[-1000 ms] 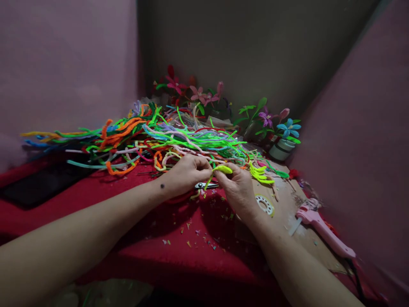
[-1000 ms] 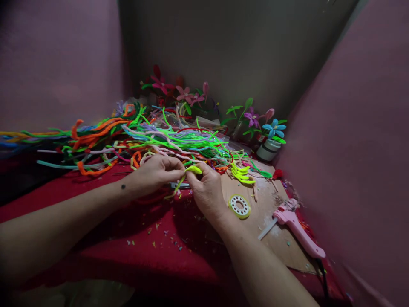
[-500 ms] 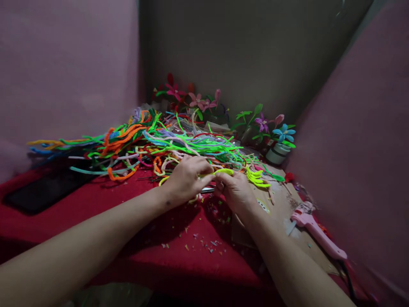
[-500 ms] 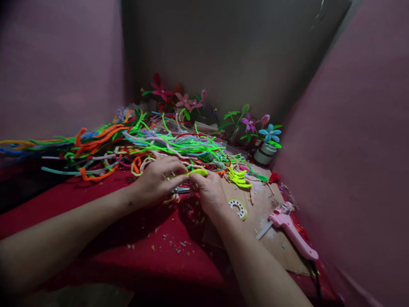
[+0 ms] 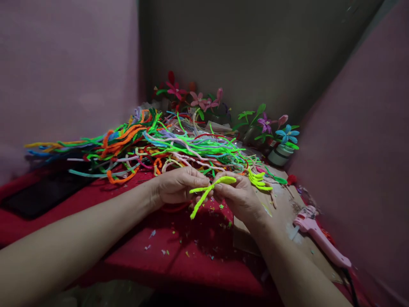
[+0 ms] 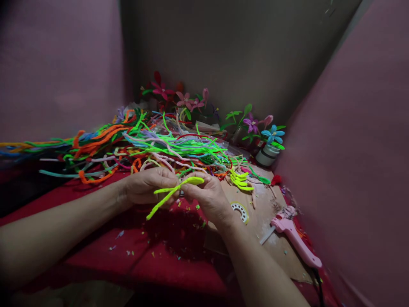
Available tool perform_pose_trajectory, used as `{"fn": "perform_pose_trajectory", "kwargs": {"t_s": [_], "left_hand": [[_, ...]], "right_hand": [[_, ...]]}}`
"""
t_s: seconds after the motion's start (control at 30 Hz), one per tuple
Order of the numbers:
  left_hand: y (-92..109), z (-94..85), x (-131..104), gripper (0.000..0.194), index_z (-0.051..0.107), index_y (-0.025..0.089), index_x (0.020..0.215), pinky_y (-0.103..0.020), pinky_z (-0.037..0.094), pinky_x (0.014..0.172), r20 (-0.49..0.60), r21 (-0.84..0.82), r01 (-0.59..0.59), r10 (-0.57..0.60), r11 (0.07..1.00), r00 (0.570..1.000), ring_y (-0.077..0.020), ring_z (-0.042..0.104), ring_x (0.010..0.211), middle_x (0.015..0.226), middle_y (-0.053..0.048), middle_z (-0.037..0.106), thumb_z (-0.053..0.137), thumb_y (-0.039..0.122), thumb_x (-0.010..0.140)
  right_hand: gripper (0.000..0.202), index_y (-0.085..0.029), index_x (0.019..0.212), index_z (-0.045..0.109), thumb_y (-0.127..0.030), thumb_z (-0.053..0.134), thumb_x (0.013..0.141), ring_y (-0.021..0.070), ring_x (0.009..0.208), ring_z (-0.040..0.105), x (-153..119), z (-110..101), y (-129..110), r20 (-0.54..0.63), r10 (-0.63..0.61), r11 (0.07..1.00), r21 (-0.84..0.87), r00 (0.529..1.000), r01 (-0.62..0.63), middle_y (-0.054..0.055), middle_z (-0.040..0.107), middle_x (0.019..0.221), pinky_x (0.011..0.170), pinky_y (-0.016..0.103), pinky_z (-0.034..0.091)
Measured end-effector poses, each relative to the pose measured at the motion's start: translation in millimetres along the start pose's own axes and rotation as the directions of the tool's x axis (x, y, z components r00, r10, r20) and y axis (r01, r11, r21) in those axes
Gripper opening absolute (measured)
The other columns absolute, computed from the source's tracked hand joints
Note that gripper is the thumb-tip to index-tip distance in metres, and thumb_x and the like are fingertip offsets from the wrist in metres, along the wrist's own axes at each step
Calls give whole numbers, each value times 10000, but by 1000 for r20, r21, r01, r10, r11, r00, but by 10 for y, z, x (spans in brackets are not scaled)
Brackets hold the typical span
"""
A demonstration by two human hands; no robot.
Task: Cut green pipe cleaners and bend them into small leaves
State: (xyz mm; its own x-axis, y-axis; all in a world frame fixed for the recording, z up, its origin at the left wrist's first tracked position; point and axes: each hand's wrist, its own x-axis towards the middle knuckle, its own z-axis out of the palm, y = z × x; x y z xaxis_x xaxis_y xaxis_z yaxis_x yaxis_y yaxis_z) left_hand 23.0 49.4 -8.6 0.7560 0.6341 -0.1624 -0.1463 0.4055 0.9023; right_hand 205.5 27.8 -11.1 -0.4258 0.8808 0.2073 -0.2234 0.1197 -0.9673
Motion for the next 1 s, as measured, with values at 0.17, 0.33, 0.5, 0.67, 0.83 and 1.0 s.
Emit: {"fn": "perform_pose_trajectory", "kwargs": {"t_s": [0.17, 0.33, 0.5, 0.67, 0.83, 1.0], "left_hand": [[-87, 56, -5, 272, 697, 77, 686, -209, 390, 385, 71, -90, 10, -4, 996, 997, -119, 552, 422, 559, -79, 658, 715, 348, 664], [-63, 102, -5, 273, 624, 111, 638, -203, 308, 371, -65, 4, -9, 9, 1000, 998, -79, 444, 364, 472, -9, 555, 684, 376, 665], [-27, 198, -39, 296, 514, 150, 566, -237, 283, 468, -181, 835, -124, 480, 537, 859, -84, 390, 459, 493, 21, 447, 529, 330, 801], [-148, 205, -51, 311, 522, 162, 612, -282, 317, 551, 258, 914, 55, 679, -402, 687, -142, 462, 588, 606, -38, 541, 361, 198, 876], [-138, 164, -39, 269, 561, 156, 678, -259, 360, 590, 162, 971, 10, 689, -238, 706, -132, 493, 620, 649, -37, 577, 391, 235, 871], [19, 147, -66, 277, 579, 149, 689, -204, 297, 440, -189, 678, -89, 289, 730, 939, -65, 375, 438, 513, 31, 469, 504, 376, 829]], "right_hand": [[93, -188, 731, 638, -257, 695, 709, 77, 519, 456, -7, -4, -52, 17, -21, 999, -25, 1000, 21, -32, 562, 625, 523, 227, 351], [85, -178, 713, 626, -254, 664, 708, 79, 535, 447, -8, 7, -109, -47, -35, 983, -181, 998, 26, -31, 547, 626, 545, 235, 360], [108, -169, 600, 553, -210, 586, 694, 77, 486, 391, 6, 61, -61, -209, -26, 938, -342, 978, -48, -54, 469, 522, 488, 232, 305], [206, -174, 494, 478, -197, 537, 690, 84, 458, 398, 27, 84, -5, -240, 77, 946, -288, 968, -147, -49, 451, 457, 485, 240, 317], [135, -155, 604, 602, -265, 644, 668, 84, 494, 433, 38, 58, -69, -193, 76, 956, -264, 978, -127, -35, 524, 522, 512, 232, 351], [184, -162, 588, 609, -298, 647, 707, 86, 499, 439, 47, -18, -59, -122, 11, 979, -199, 993, -35, -30, 523, 521, 512, 232, 359]]}}
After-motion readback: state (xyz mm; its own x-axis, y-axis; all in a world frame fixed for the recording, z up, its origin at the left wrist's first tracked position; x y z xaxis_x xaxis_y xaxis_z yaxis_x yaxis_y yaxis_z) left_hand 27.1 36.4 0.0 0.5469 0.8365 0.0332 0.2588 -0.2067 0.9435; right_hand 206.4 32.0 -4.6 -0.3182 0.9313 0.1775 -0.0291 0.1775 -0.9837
